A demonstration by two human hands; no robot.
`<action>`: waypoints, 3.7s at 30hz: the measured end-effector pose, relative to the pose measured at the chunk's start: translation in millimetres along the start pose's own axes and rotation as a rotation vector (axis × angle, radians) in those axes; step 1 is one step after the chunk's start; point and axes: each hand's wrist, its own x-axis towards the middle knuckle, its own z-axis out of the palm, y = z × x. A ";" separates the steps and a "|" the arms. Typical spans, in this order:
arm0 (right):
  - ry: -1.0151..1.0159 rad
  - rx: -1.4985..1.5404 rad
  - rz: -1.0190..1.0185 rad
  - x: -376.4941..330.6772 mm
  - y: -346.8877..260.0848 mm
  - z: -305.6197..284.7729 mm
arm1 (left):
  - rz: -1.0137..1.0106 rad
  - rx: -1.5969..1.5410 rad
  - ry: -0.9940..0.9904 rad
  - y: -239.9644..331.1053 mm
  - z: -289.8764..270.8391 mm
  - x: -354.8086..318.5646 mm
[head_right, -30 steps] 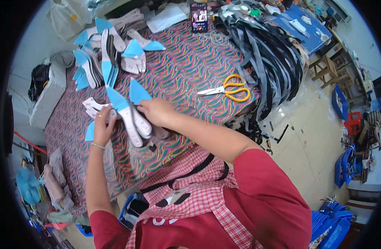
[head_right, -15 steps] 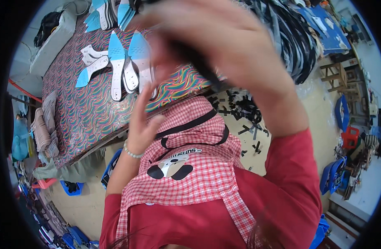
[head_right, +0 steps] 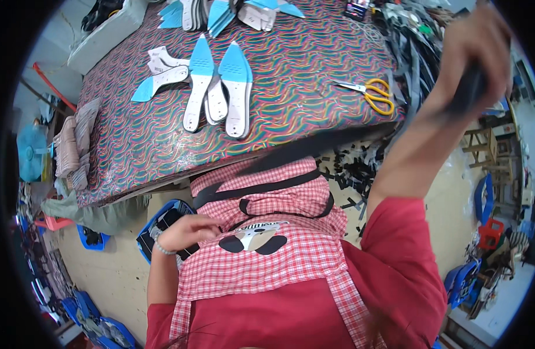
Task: The person assembles slipper sandals by attaching black straps to light-blue and white slipper soles. They repeatedly pick up a sole, wrap a strap around it, and trim the excess strap with yellow-handled scissors. Finished units are placed on the table, and the process repeats for multiple pairs.
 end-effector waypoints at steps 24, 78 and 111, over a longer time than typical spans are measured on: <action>0.295 -0.361 0.710 -120.7 109.9 -78.5 | -0.109 0.287 0.820 -0.4 -86.7 39.4; 0.640 -1.082 0.578 -120.9 241.3 -107.3 | 0.486 -0.805 0.943 79.8 -34.2 114.6; -0.033 -1.976 0.658 -98.7 204.9 -99.3 | 0.657 -1.307 0.620 59.2 -42.6 118.5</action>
